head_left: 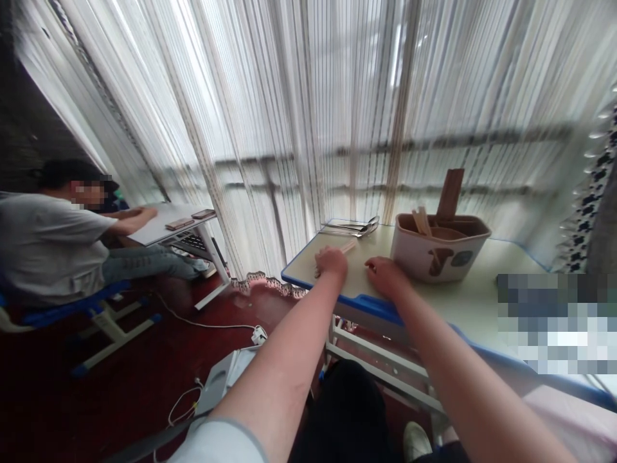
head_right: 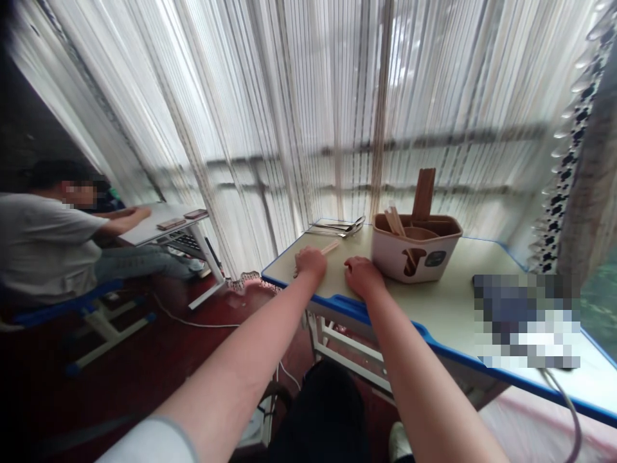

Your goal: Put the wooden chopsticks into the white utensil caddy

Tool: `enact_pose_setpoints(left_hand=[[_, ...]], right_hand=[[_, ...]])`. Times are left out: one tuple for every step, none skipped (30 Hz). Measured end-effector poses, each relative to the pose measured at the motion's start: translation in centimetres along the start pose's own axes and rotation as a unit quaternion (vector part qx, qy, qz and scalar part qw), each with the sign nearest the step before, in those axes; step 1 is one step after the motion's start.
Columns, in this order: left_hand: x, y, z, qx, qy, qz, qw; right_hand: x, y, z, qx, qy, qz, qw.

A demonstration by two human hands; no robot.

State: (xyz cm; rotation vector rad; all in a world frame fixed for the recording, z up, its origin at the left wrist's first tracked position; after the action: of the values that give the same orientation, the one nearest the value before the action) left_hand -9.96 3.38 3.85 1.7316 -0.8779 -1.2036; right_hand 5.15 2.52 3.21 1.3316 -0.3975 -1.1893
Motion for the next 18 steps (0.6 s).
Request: enact_pose_setpoints(left_hand=[[0.1,0.1,-0.1,0.000,-0.006,-0.002,1.000],[0.2,0.2,-0.1,0.001,-0.012,-0.006,1.000],[0.3,0.3,-0.2,0.002,-0.019,-0.010,1.000],[0.4,0.3,-0.2,0.004,-0.024,-0.014,1.000],[0.4,0.4,-0.2,0.005,-0.028,-0.018,0.999],[0.4,0.4,-0.2,0.006,-0.031,-0.023,0.999],[0.4,0.4,-0.2,0.007,-0.033,-0.027,0.999],[0.4,0.4,-0.2,0.009,-0.035,-0.031,0.999],[0.4,0.5,-0.2,0.012,-0.038,-0.035,0.999],[0.4,0.6,-0.3,0.015,-0.041,-0.040,0.998],[0.4,0.6,-0.3,0.020,-0.047,-0.044,0.998],[0.4,0.7,-0.4,0.026,-0.053,-0.046,0.997],[0.5,0.8,-0.5,0.031,-0.062,-0.048,0.996],[0.5,1.0,-0.7,0.036,-0.073,-0.050,0.995],[0.6,1.1,-0.9,0.040,-0.086,-0.054,0.994],[0.7,1.2,-1.1,0.045,-0.101,-0.058,0.992],[0.8,1.4,-1.3,0.048,-0.115,-0.064,0.990],[0.8,1.6,-1.5,0.050,-0.127,-0.073,0.988]], right_hand=[[0.0,0.0,0.0,-0.001,-0.002,0.001,1.000],[0.0,0.1,0.0,-0.003,-0.003,0.001,1.000],[0.0,0.1,0.0,-0.005,-0.004,0.001,1.000],[0.0,0.2,0.0,-0.007,-0.005,-0.001,1.000],[0.0,0.2,0.0,-0.010,-0.007,-0.002,1.000],[0.0,0.2,-0.1,-0.012,-0.010,-0.003,1.000],[0.0,0.2,-0.1,-0.014,-0.013,-0.005,1.000],[0.0,0.1,-0.2,-0.016,-0.017,-0.006,1.000],[0.0,0.1,-0.2,-0.019,-0.021,-0.008,1.000],[0.0,0.1,-0.3,-0.020,-0.023,-0.010,0.999],[0.0,0.1,-0.3,-0.021,-0.024,-0.012,0.999],[0.0,0.1,-0.2,-0.022,-0.023,-0.015,0.999],[0.1,0.1,-0.2,-0.022,-0.023,-0.016,0.999],[0.1,0.2,-0.2,-0.022,-0.024,-0.017,0.999],[0.1,0.2,-0.2,-0.023,-0.026,-0.020,0.999],[0.1,0.3,-0.2,-0.025,-0.029,-0.022,0.999],[0.1,0.4,-0.2,-0.028,-0.031,-0.024,0.999],[0.1,0.4,-0.2,-0.035,-0.032,-0.027,0.999]])
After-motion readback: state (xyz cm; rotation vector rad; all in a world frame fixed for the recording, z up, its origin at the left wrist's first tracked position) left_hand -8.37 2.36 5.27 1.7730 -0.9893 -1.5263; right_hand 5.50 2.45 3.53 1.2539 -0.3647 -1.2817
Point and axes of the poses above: each hand's wrist, its own x-axis away from the middle knuckle, its own y-axis out of the back of the hand, z = x × y, the point moved 6 cm from there along -x, towards the middle knuckle, and after that the axes turned 1 degree about z, right-handed, at the moved point
